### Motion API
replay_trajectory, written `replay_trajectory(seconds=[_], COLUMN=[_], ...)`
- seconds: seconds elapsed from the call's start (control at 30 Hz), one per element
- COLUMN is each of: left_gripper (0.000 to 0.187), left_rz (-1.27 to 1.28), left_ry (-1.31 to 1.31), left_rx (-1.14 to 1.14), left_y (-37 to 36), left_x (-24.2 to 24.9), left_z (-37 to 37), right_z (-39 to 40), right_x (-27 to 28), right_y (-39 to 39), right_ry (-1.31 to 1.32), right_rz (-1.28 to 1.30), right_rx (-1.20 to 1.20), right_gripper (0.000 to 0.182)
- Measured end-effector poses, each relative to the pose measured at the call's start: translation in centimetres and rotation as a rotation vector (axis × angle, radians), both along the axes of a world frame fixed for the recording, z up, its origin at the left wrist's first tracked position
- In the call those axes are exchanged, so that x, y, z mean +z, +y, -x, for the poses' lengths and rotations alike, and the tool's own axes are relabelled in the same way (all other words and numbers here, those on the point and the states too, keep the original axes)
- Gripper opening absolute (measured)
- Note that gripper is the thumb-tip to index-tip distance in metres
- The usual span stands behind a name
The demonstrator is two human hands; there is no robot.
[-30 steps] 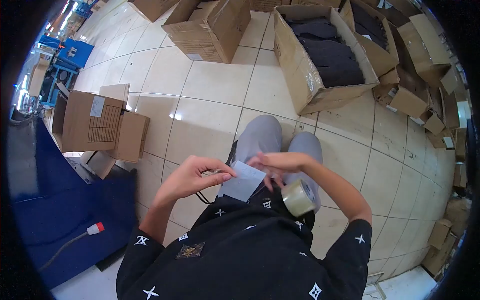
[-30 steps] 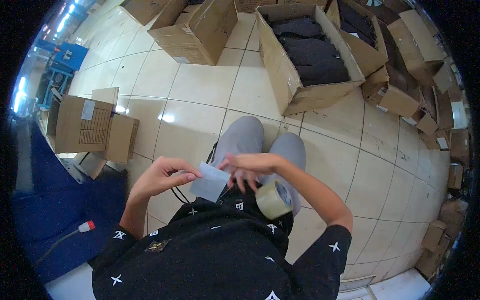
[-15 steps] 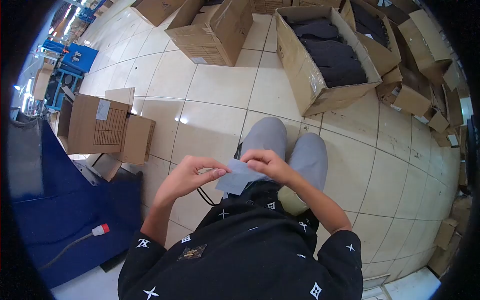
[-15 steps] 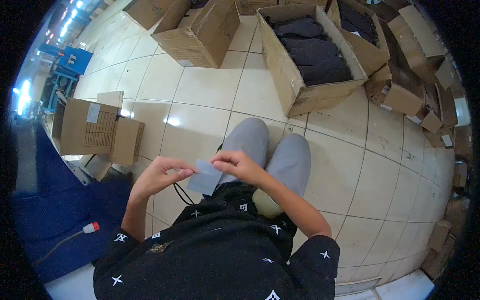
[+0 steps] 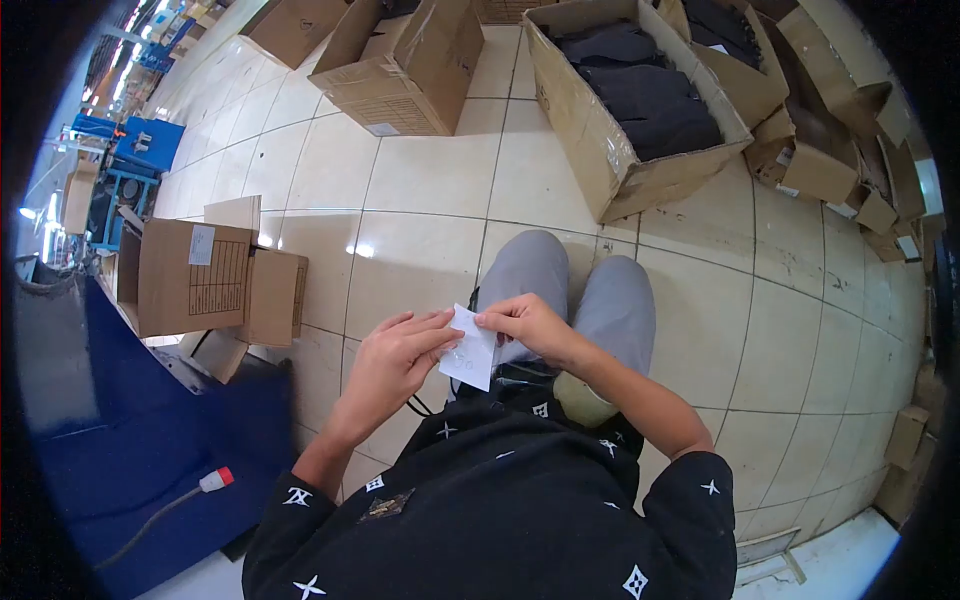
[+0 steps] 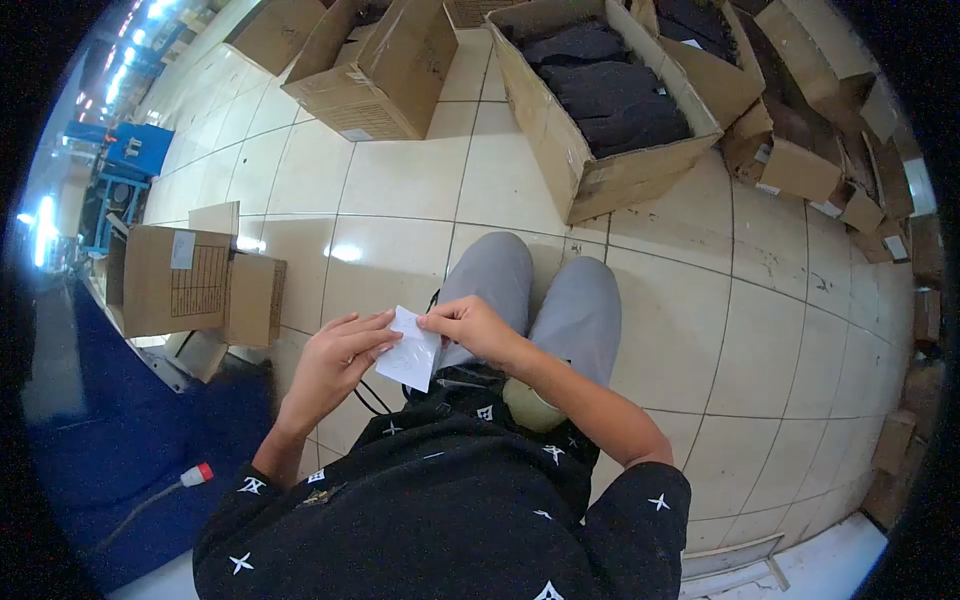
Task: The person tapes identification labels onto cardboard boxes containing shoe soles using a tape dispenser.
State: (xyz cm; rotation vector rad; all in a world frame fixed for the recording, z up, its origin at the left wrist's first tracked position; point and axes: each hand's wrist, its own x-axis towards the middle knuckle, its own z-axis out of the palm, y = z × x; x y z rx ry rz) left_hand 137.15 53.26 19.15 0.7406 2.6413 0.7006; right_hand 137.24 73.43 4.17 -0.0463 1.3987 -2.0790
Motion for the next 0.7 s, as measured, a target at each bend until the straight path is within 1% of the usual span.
replay_trajectory(seconds=[0.03, 0.13, 0.27, 0.6, 0.7], left_gripper=[0.022, 0.024, 0.025, 0.032, 0.032], left_rz=[0.016, 0.084, 0.12, 0.152, 0.167], left_ry=[-0.007, 0.113, 0.18, 0.243, 0.254], left_rx=[-0.015, -0.091, -0.138, -0.228, -0.248], left_y=[0.12, 0.19, 0.29, 0.28, 0.47], left_x=[0.06, -0.02, -0.04, -0.23, -0.02], left_z=[-0.04, -0.11, 0.04, 0.47, 0.39], right_z=[0.04, 0.08, 0.18, 0.14, 0.23], right_x=[0.15, 0.38, 0.62, 0.25, -0.09], right_y=[0.01, 0.08, -0.16, -0.75, -0.87], right_ry=[-0.004, -0.011, -0.009, -0.06, -0.068], right_rz=[-0.009, -0.025, -0.031, 0.023, 0.044], right_rx=[0.0, -0.018, -0.061, -0.127, -0.109], right_gripper=[0.025, 0.025, 0.025, 0.024, 0.023])
